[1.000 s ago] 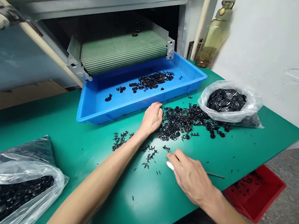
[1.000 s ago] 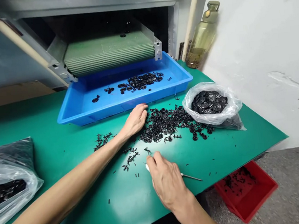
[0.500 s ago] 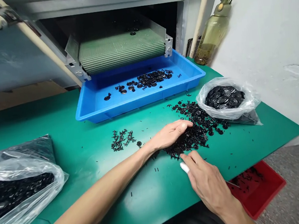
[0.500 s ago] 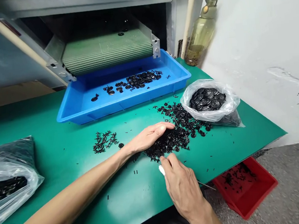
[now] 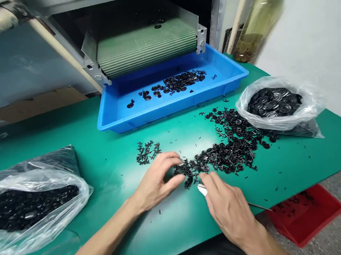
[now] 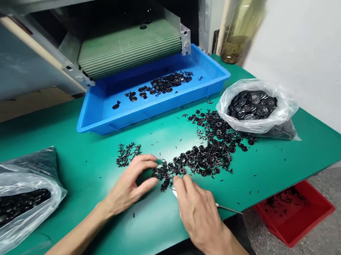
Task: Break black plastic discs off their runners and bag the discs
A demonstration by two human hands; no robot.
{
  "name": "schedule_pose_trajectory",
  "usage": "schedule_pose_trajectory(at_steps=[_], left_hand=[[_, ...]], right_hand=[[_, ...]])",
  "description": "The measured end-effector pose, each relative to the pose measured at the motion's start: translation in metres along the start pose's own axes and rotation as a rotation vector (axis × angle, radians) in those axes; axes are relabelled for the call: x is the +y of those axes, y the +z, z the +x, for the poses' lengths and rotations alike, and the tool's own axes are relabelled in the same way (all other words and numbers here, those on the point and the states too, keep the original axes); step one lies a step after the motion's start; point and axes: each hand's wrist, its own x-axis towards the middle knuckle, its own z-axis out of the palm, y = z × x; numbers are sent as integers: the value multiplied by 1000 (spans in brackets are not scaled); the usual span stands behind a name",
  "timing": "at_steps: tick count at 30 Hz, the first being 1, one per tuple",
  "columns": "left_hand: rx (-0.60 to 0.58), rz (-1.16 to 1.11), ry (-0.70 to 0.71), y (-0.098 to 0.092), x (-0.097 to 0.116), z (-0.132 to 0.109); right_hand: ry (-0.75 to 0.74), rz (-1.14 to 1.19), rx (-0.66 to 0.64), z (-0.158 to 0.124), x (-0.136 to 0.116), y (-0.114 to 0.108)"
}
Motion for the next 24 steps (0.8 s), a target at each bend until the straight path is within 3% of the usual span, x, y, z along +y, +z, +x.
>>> schedule_pose_trajectory(at_steps=[3,6,10,13,16,20,24], left_hand=[[-106,138,105,4,-8,-8],[-116,198,125,-2,-20,-7],[86,278,69,-16,-31,-18],[138,195,82,-16,-24,-38],[81,123,108,-2,-12,-49],[-93,230,134,17,-4,-35],[-169,302,159,12,-9,-25]], right_hand=[[19,-2,14,-4,-3,1],[1,-33,0,-6,-3,2],[22,-23,18,-6,-2,2],[16,14,41,-7,-1,2],[-15,25,45,-8,1,3],[-53,-20,34,-10,3,4],[-50,-13,9,-12,3,3]])
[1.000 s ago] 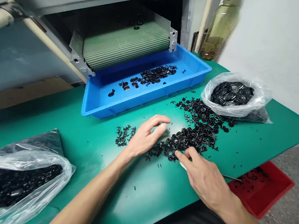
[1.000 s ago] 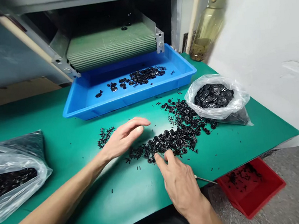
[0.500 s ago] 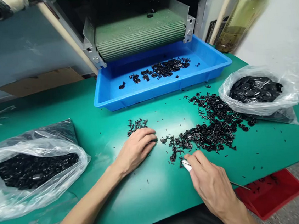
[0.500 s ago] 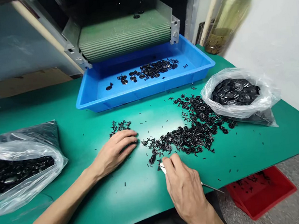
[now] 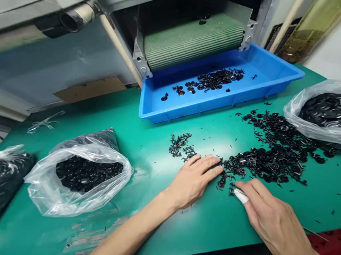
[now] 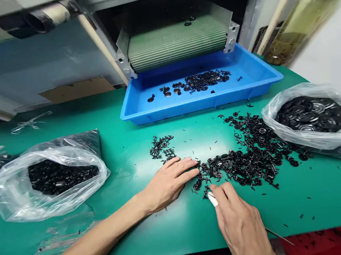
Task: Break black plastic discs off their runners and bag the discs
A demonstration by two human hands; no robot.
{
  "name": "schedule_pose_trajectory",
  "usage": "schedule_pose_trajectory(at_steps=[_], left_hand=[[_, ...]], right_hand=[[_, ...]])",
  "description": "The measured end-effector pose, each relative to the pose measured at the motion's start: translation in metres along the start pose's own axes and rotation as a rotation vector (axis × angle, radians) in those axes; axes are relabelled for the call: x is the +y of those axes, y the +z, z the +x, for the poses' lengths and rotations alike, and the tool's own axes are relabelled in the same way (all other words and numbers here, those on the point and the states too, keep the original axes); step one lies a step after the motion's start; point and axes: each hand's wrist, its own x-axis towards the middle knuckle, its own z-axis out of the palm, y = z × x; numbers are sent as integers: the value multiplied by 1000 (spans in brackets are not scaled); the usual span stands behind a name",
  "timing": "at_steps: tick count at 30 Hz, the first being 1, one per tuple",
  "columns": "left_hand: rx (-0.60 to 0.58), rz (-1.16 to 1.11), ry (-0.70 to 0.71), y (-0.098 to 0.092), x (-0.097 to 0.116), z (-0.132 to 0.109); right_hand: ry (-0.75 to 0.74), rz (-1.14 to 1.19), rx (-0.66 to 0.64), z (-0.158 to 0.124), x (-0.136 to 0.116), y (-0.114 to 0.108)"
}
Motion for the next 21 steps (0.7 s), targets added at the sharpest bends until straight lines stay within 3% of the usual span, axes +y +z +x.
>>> schedule_pose_trajectory(at_steps=[3,5,7,10,16,19,21], left_hand=[[162,69,-30,-11,-12,-16],[289,111,-143,-20,-23,-26],[337,164,-276,-28,-34,-27],[301,240,-373,-36,-50,-13],[191,240,-373,-40,-72,14],[200,235,-376,-46,-70,14],[272,124,-434,-51,-58,12]], right_hand=[[1,2,10,-1,0,1],[-9,-15,19,0,-1,4],[-14,-24,21,1,0,5],[-5,8,12,0,1,4],[2,68,-9,-4,-5,-3],[-20,84,-29,4,-12,-2],[-9,76,-37,14,-13,0]])
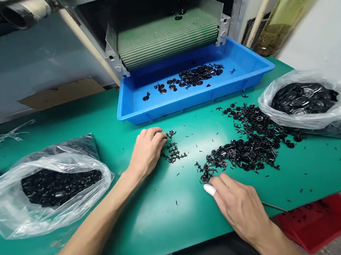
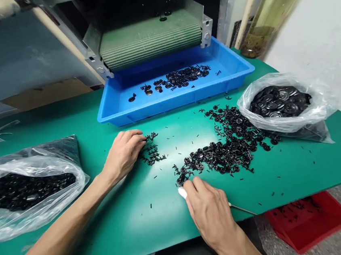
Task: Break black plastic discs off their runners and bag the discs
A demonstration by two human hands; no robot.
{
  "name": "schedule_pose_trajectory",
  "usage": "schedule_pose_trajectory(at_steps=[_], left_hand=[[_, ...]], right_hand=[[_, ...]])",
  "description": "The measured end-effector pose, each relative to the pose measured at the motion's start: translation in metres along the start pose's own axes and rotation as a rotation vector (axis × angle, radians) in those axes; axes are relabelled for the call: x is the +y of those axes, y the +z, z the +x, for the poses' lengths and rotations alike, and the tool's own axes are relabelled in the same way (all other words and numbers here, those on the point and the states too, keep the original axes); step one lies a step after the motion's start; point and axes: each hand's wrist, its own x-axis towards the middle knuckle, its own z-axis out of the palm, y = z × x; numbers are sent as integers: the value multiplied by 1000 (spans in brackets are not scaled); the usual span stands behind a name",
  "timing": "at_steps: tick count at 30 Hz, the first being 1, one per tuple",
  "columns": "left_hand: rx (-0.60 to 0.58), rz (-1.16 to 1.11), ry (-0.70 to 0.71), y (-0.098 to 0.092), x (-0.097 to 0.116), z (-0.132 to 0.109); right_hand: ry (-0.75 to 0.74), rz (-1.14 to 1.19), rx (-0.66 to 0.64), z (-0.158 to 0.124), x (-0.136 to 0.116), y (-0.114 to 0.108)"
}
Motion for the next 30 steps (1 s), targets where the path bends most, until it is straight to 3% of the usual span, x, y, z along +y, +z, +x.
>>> schedule_pose_trajectory(at_steps=[3,6,8,10,13,21,30], left_hand=[[-6,-572,-288,-8,28,-18],[-243,-1310,-494,-2,63,-44],[-345,-1622,-611,9,83,-58],[-410,-1771,-695,21,95,-68],[-467,-1824,-720,31,101,-72],[-458,-1823,-686,36,98,-70],[-439,-1716,-548,36,98,-73]], right_hand=[[90,-34,25,13,10,0],[142,-13,36,18,25,-7],[123,64,15,15,31,-13],[110,140,1,8,33,-20],[96,166,11,-5,28,-27],[-90,163,15,-11,4,-37],[-90,94,16,-15,5,-34]])
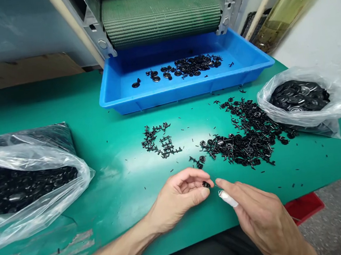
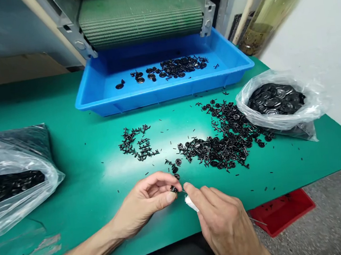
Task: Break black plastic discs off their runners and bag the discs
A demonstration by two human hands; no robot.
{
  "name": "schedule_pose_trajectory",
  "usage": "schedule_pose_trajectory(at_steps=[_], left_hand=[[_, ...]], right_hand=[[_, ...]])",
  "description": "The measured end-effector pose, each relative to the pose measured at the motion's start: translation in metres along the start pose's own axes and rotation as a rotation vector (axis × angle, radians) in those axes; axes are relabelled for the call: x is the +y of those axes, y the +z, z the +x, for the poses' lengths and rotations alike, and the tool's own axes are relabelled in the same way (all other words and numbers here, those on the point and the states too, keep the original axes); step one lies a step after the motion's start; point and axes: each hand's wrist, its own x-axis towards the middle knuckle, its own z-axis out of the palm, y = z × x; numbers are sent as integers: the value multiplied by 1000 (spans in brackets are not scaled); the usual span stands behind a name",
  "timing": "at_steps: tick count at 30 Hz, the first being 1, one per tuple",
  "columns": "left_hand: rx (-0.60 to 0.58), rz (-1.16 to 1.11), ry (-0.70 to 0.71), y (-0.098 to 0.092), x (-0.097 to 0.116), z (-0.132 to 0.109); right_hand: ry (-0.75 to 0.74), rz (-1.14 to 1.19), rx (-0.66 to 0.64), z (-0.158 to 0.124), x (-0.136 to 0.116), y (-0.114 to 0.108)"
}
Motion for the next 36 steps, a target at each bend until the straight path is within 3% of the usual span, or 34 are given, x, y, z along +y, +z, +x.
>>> schedule_pose_trajectory(at_steps=[8,14,18,24,36], left_hand=[[-23,67,28,1,-2,-2],[18,29,-20,1,-1,-2],[-39,-17,-27,2,0,-2],[-1,-22,54,0,-2,0],[27,10,-24,2,1,-1]], right_hand=[[-38,58,56,3,0,-7],[97,266,186,7,5,-8],[95,200,132,3,8,1],[2,58,-9,2,6,-1],[-132,-119,-48,16,-3,-7]])
